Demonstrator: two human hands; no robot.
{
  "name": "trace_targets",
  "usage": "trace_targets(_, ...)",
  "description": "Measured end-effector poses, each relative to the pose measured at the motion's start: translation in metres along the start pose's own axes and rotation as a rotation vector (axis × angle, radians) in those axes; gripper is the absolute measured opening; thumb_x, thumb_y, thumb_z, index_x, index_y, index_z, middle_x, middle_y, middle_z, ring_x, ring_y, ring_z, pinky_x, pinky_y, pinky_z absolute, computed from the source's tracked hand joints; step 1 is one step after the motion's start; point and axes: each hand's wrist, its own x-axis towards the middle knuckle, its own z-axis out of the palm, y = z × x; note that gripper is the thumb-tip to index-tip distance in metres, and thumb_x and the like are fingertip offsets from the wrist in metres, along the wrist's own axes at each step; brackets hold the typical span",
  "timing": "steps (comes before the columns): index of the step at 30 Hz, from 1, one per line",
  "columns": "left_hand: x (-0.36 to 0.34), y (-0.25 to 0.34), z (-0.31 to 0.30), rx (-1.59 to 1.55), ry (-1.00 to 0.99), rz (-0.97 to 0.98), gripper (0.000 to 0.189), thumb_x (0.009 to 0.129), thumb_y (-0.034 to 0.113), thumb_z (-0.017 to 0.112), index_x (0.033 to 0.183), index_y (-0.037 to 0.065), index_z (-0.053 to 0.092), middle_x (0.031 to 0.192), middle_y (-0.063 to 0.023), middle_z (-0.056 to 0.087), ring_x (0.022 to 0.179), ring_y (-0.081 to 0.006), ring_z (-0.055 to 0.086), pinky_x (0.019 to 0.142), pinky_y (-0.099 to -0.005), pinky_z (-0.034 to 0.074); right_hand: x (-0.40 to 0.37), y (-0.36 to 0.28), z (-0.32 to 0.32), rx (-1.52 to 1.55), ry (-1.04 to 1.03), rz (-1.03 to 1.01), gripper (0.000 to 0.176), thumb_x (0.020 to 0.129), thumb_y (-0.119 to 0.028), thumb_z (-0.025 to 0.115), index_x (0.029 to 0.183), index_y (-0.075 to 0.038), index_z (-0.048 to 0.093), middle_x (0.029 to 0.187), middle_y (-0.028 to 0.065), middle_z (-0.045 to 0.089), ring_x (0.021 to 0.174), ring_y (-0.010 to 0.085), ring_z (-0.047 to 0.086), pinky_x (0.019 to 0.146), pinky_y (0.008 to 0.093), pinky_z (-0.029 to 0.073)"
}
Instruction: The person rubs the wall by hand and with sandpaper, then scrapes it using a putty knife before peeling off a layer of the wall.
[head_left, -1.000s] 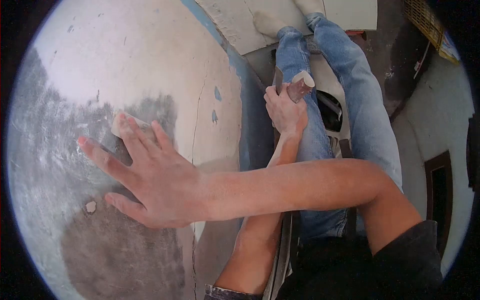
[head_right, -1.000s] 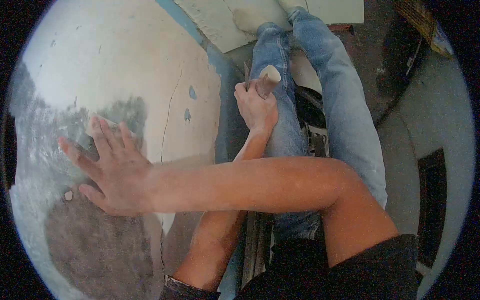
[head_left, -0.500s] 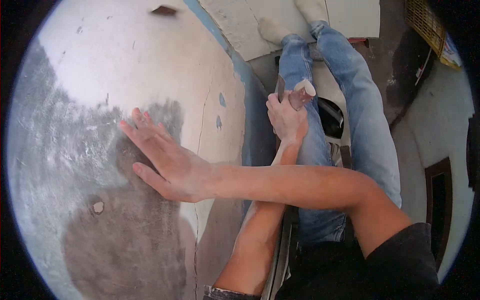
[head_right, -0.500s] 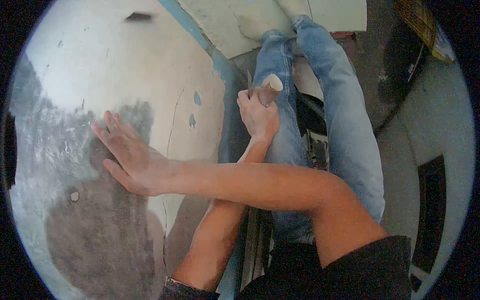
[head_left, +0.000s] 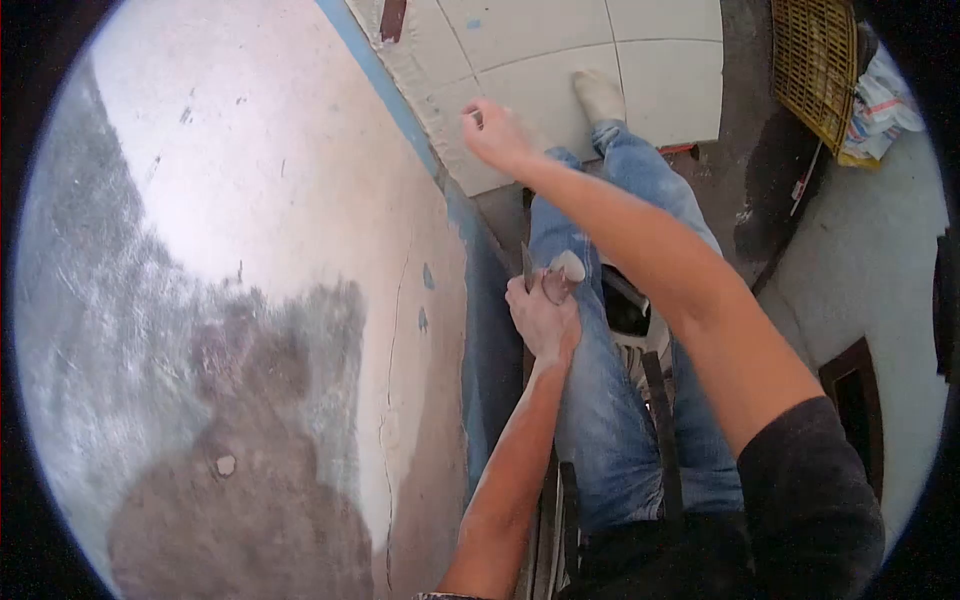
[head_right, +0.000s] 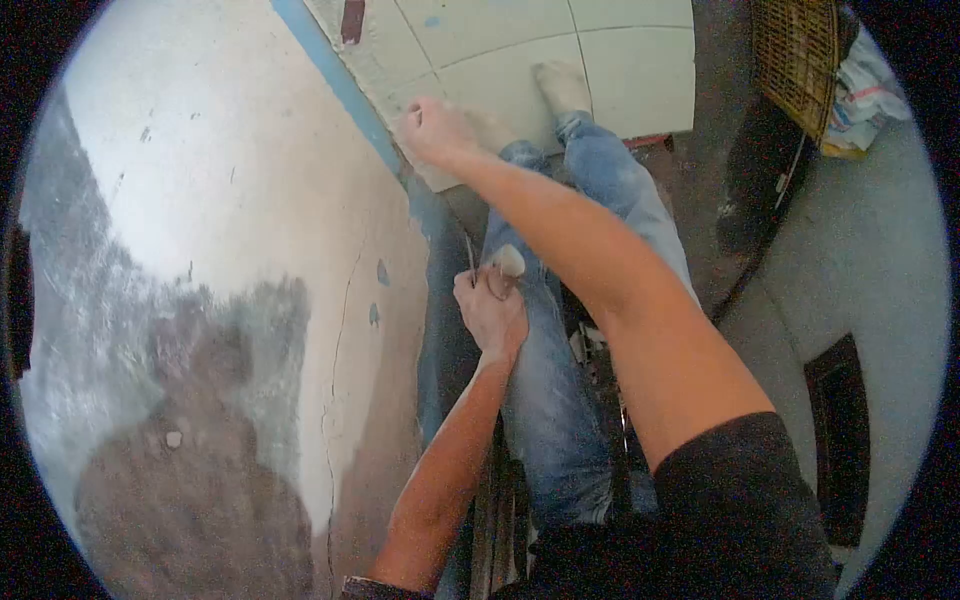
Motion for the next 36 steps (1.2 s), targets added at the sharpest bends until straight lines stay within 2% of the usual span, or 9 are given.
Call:
trace_targets(9, 0.004, 0.004, -0.025, -0.669, 0.175, -0.184, 0.023, 0.086, 0.006, 0.059, 0.108, -0.001, 0.058, 0.111, -0.0183, 0.046, 0.105, -0.0367, 0.048, 0.099, -0.0481, 0.038, 0.177, -0.019, -0.018, -0.317, 0.011, -0.042, 0.039, 0.086, -0.035, 0.058, 0.118, -0.012, 0.067, 0.110, 0.0193, 0.069, 0.109, 0.0338, 0.064, 0.095, 0.0467, 0.049)
trace_targets(11, 0.014, -0.002, -0.051, -0.110, 0.070, -0.097, 0.014, 0.090, 0.006, 0.056, 0.103, 0.000, 0.058, 0.110, -0.0177, 0.050, 0.102, -0.0348, 0.050, 0.102, -0.0507, 0.035, 0.204, -0.022, -0.002, -0.359, 0.088, -0.110, 0.042, 0.086, -0.038, 0.061, 0.120, -0.015, 0.066, 0.112, 0.0185, 0.069, 0.111, 0.0326, 0.063, 0.095, 0.0481, 0.049)
trace_targets(16, 0.028, -0.015, -0.058, 0.150, 0.127, 0.087, 0.011, 0.101, 0.004, 0.044, 0.098, 0.003, 0.055, 0.099, -0.0121, 0.063, 0.088, -0.0309, 0.057, 0.103, -0.0581, 0.030, 0.260, -0.045, 0.044, -0.534, 0.305, -0.349, 0.045, 0.086, -0.041, 0.065, 0.120, -0.011, 0.064, 0.102, 0.0171, 0.069, 0.102, 0.0323, 0.065, 0.091, 0.0456, 0.050)
trace_targets(19, 0.024, -0.018, -0.060, 0.156, 0.089, 0.013, 0.013, 0.102, 0.006, 0.042, 0.100, 0.004, 0.054, 0.097, -0.0111, 0.065, 0.085, -0.0310, 0.058, 0.104, -0.0590, 0.029, 0.280, -0.066, 0.058, -0.457, 0.071, -0.204, 0.064, 0.089, -0.031, 0.068, 0.142, -0.005, 0.045, 0.151, 0.0251, 0.036, 0.139, 0.0407, 0.036, 0.112, 0.0498, 0.035)
trace_targets(23, 0.009, -0.044, -0.046, 0.171, 0.143, 0.096, 0.011, 0.101, 0.007, 0.043, 0.103, 0.005, 0.054, 0.095, -0.0106, 0.062, 0.086, -0.0312, 0.056, 0.099, -0.0559, 0.032, 0.282, -0.056, 0.076, -0.348, 0.122, -0.282, 0.043, 0.088, -0.031, 0.068, 0.117, 0.000, 0.059, 0.133, 0.0258, 0.050, 0.122, 0.0422, 0.050, 0.102, 0.0470, 0.043)
trace_targets(29, 0.019, 0.000, -0.053, -0.134, 0.056, 0.003, 0.021, 0.090, 0.001, 0.053, 0.109, 0.005, 0.057, 0.098, -0.0130, 0.051, 0.097, -0.0321, 0.048, 0.094, -0.0464, 0.037, 0.204, -0.047, 0.014, 0.102, -0.163, -0.136, 0.043, 0.088, -0.035, 0.068, 0.121, -0.008, 0.061, 0.135, 0.0221, 0.052, 0.127, 0.0402, 0.049, 0.107, 0.0481, 0.040)
trace_targets(32, 0.015, 0.009, -0.046, -0.164, 0.072, -0.070, 0.028, 0.085, -0.001, 0.056, 0.112, 0.004, 0.058, 0.106, -0.0171, 0.045, 0.103, -0.0348, 0.045, 0.094, -0.0435, 0.038, 0.125, -0.069, -0.012, 0.306, 0.292, -0.084, 0.041, 0.087, -0.035, 0.067, 0.113, -0.004, 0.062, 0.095, 0.0137, 0.069, 0.092, 0.0284, 0.067, 0.084, 0.0388, 0.052)
trace_targets(34, 0.012, -0.001, -0.033, -0.119, 0.130, -0.067, 0.032, 0.079, 0.009, 0.065, 0.110, 0.005, 0.061, 0.104, -0.0133, 0.044, 0.100, -0.0336, 0.046, 0.092, -0.0444, 0.040, 0.099, -0.082, 0.004, 0.577, 0.534, -0.014, 0.031, 0.085, -0.024, 0.069, 0.106, -0.003, 0.060, 0.096, 0.0180, 0.066, 0.094, 0.0318, 0.066, 0.081, 0.0397, 0.050)
trace_targets(36, 0.006, 0.003, -0.030, -0.129, 0.135, -0.100, 0.031, 0.081, 0.011, 0.063, 0.110, 0.002, 0.061, 0.106, -0.0150, 0.045, 0.104, -0.0351, 0.047, 0.093, -0.0454, 0.040, 0.067, -0.100, 0.036, 0.305, 0.636, -0.014, 0.024, 0.088, -0.019, 0.065, 0.103, -0.002, 0.058, 0.089, 0.0165, 0.067, 0.085, 0.0313, 0.067, 0.077, 0.0425, 0.050)
